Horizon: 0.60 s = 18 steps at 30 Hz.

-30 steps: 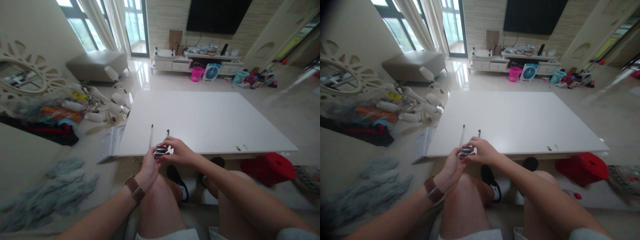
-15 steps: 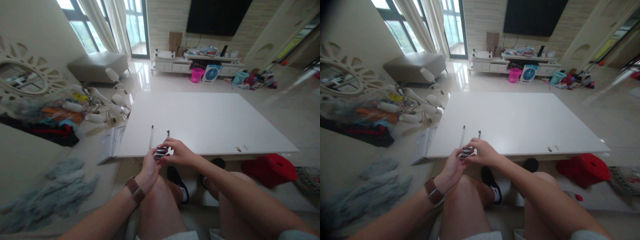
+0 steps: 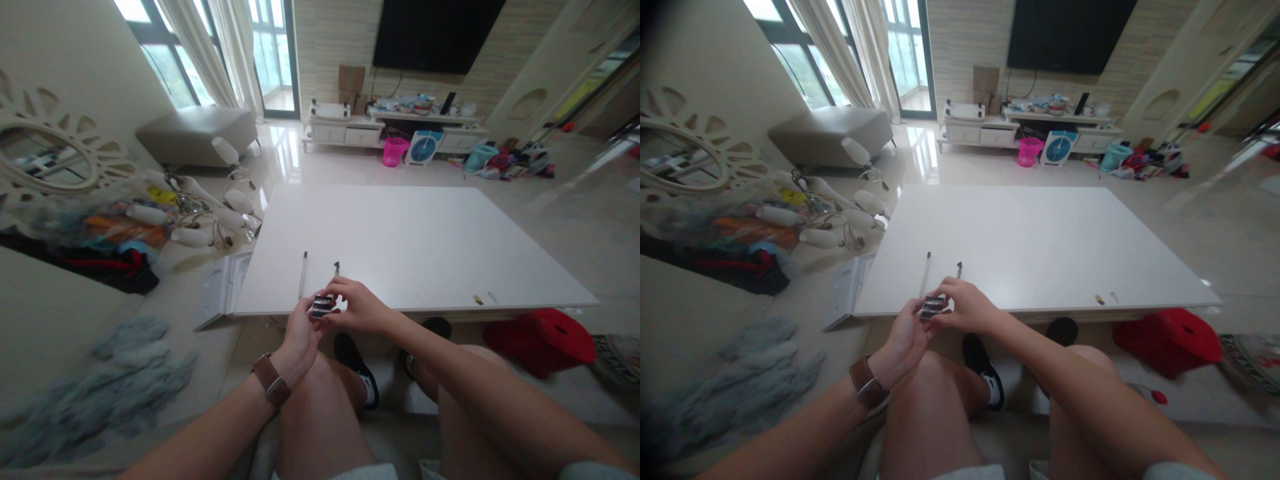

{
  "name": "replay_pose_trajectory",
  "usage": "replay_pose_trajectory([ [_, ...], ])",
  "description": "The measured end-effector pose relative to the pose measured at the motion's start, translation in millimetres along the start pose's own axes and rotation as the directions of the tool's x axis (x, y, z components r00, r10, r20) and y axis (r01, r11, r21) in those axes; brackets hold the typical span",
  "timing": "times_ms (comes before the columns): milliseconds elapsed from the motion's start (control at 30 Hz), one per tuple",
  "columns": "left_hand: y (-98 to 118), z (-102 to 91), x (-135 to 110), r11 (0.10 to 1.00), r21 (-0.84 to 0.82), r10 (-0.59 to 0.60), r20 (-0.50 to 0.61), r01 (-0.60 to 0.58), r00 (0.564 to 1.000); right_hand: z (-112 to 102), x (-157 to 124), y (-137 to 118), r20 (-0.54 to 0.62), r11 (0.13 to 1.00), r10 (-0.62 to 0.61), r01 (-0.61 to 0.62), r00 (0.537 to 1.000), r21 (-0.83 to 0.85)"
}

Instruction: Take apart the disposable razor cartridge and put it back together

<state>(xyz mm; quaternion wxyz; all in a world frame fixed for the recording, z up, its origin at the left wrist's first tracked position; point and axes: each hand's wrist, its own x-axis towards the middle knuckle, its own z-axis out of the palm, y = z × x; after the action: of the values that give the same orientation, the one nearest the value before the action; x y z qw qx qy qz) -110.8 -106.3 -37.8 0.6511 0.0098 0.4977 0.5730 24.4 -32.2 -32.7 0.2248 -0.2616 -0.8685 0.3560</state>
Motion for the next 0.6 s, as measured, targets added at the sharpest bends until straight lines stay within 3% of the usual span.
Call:
replay_pose_trajectory([
  [600,-0.2,-0.6,0.4,1.000,-0.016,-0.012,0.009,0.012,1.000,-0.3,-0.5,-0.9,0.006,1.000,-0.002,0.002,1.000,-0.004],
])
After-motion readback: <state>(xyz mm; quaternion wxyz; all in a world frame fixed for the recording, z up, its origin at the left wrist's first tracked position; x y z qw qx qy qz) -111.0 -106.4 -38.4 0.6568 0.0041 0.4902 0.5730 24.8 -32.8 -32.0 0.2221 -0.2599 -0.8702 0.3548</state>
